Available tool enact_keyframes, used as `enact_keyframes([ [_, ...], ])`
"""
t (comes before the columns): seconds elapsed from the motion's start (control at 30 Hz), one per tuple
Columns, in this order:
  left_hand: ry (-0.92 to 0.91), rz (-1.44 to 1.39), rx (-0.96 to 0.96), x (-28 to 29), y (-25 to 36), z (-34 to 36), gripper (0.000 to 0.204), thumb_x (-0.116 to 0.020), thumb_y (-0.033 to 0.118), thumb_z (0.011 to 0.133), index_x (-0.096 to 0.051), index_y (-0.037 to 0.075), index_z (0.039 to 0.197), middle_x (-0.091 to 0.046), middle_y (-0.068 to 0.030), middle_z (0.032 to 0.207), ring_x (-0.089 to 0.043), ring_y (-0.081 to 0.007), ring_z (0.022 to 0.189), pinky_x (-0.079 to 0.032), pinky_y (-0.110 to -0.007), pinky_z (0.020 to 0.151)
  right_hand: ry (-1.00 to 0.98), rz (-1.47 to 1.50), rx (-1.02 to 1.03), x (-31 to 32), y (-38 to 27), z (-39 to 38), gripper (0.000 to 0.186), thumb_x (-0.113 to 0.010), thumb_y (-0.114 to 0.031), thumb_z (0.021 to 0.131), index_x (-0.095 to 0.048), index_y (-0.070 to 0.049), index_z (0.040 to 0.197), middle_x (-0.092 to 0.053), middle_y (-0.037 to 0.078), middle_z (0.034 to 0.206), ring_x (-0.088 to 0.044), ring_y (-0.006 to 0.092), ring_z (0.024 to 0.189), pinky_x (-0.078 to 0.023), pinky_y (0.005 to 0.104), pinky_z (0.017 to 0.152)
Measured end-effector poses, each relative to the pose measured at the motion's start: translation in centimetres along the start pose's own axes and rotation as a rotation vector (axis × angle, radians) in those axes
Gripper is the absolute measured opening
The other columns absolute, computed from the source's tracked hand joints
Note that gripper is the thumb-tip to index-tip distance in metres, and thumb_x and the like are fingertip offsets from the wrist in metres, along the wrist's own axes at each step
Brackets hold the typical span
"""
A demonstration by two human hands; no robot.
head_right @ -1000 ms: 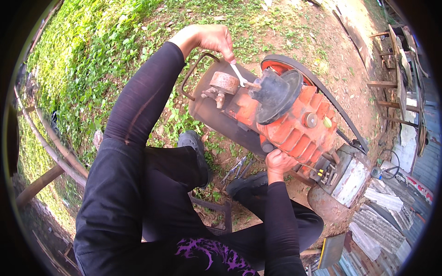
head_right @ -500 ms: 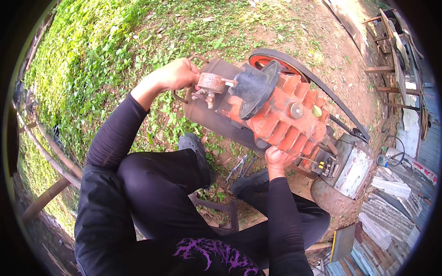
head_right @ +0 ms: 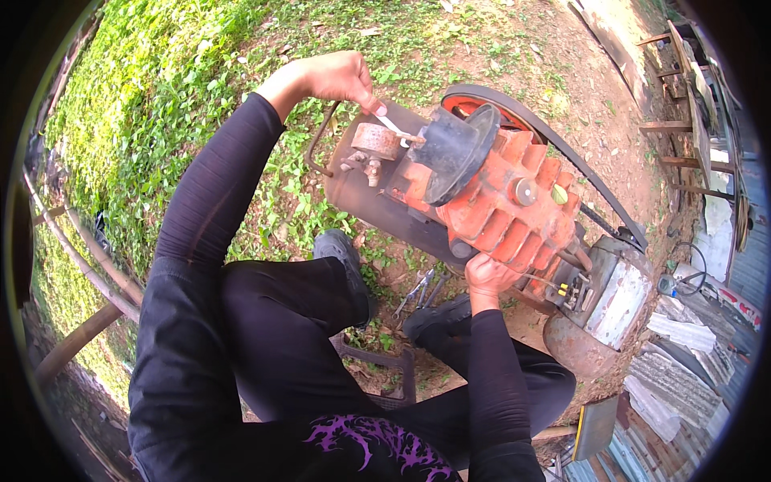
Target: The person uses a wrench to loosen and remove bolts from the cylinder head of a portable air compressor.
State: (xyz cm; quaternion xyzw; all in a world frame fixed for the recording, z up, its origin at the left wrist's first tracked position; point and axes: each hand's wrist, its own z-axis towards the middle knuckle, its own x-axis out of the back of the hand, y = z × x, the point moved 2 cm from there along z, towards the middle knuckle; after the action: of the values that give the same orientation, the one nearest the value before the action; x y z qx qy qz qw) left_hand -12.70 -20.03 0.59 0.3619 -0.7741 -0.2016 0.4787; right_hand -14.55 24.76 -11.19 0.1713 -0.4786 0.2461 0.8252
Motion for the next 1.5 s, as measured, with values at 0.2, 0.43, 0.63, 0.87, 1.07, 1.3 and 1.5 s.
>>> enact_keyframes([
  [0.2, -0.007, -0.052, -0.023, -0.3, 0.7, 0.8, 0.033, -0.086, 0.042, 0.073, -0.081, 0.01, 0.077, -0.074, -0.0015, 0.073, -0.065, -0.0128, 0.07, -0.051, -0.031, 0.071, 0.028, 0.009, 0.005, 0.0, -0.2, 0.0, 0.027, -0.052, -0.022, 0.077, -0.065, -0.001, 0.089, -0.061, 0.025, 0.101, -0.053, 0.0496, 0.101, -0.036, 0.0602, 0.095],
  [0.43, -0.02, -0.063, -0.021, -0.4, 1.0, 1.6, 0.03, -0.088, 0.036, 0.072, -0.081, 0.008, 0.079, -0.075, -0.0035, 0.075, -0.065, -0.0127, 0.068, -0.051, -0.03, 0.068, 0.013, 0.039, -0.004, -0.1, 0.0, -0.1, 0.025, -0.052, -0.019, 0.076, -0.066, -0.002, 0.089, -0.063, 0.023, 0.099, -0.054, 0.0476, 0.101, -0.036, 0.0596, 0.095],
  [0.63, -0.001, 0.0, -0.014, 0.0, 1.8, 1.9, 0.029, -0.09, 0.032, 0.071, -0.08, 0.006, 0.079, -0.075, -0.0038, 0.075, -0.065, -0.0136, 0.067, -0.051, -0.03, 0.067, 0.014, 0.049, -0.019, 0.0, 0.0, 0.0, 0.026, -0.052, -0.018, 0.075, -0.066, -0.002, 0.089, -0.062, 0.025, 0.102, -0.052, 0.0494, 0.106, -0.036, 0.0607, 0.097],
  [0.87, -0.006, -0.035, -0.028, 0.1, 1.7, 1.3, 0.03, -0.09, 0.03, 0.072, -0.081, 0.005, 0.082, -0.075, -0.004, 0.075, -0.065, -0.0128, 0.065, -0.052, -0.031, 0.065, 0.0, 0.068, -0.022, 0.5, -0.3, 0.5, 0.026, -0.051, -0.018, 0.075, -0.065, -0.001, 0.09, -0.06, 0.03, 0.11, -0.05, 0.0528, 0.113, -0.034, 0.0629, 0.101],
  [1.07, 0.012, 0.018, -0.066, -0.1, 1.5, 2.0, 0.029, -0.09, 0.03, 0.072, -0.08, 0.004, 0.084, -0.075, -0.0052, 0.075, -0.065, -0.0125, 0.065, -0.051, -0.031, 0.063, -0.017, 0.07, -0.029, 0.3, -0.2, 0.3, 0.032, -0.051, -0.017, 0.076, -0.066, 0.0, 0.098, -0.059, 0.03, 0.117, -0.05, 0.053, 0.114, -0.034, 0.0633, 0.101],
  [1.3, 0.018, 0.004, -0.087, 0.3, 1.9, 1.8, 0.023, -0.088, 0.025, 0.075, -0.081, 0.005, 0.083, -0.076, -0.0059, 0.075, -0.067, -0.0134, 0.066, -0.052, -0.031, 0.065, -0.053, 0.083, -0.046, 0.2, -0.1, 0.3, 0.035, -0.05, -0.017, 0.076, -0.067, 0.001, 0.101, -0.06, 0.03, 0.118, -0.049, 0.0524, 0.116, -0.034, 0.0632, 0.101],
  [1.5, -0.017, -0.038, -0.05, -0.1, 1.5, 1.9, 0.027, -0.09, 0.03, 0.073, -0.081, 0.005, 0.083, -0.076, -0.0059, 0.076, -0.067, -0.0129, 0.068, -0.053, -0.03, 0.067, -0.039, 0.084, -0.025, 0.2, 0.0, 0.4, 0.032, -0.051, -0.018, 0.076, -0.066, 0.0, 0.097, -0.059, 0.03, 0.117, -0.049, 0.0524, 0.116, -0.034, 0.0628, 0.101],
])
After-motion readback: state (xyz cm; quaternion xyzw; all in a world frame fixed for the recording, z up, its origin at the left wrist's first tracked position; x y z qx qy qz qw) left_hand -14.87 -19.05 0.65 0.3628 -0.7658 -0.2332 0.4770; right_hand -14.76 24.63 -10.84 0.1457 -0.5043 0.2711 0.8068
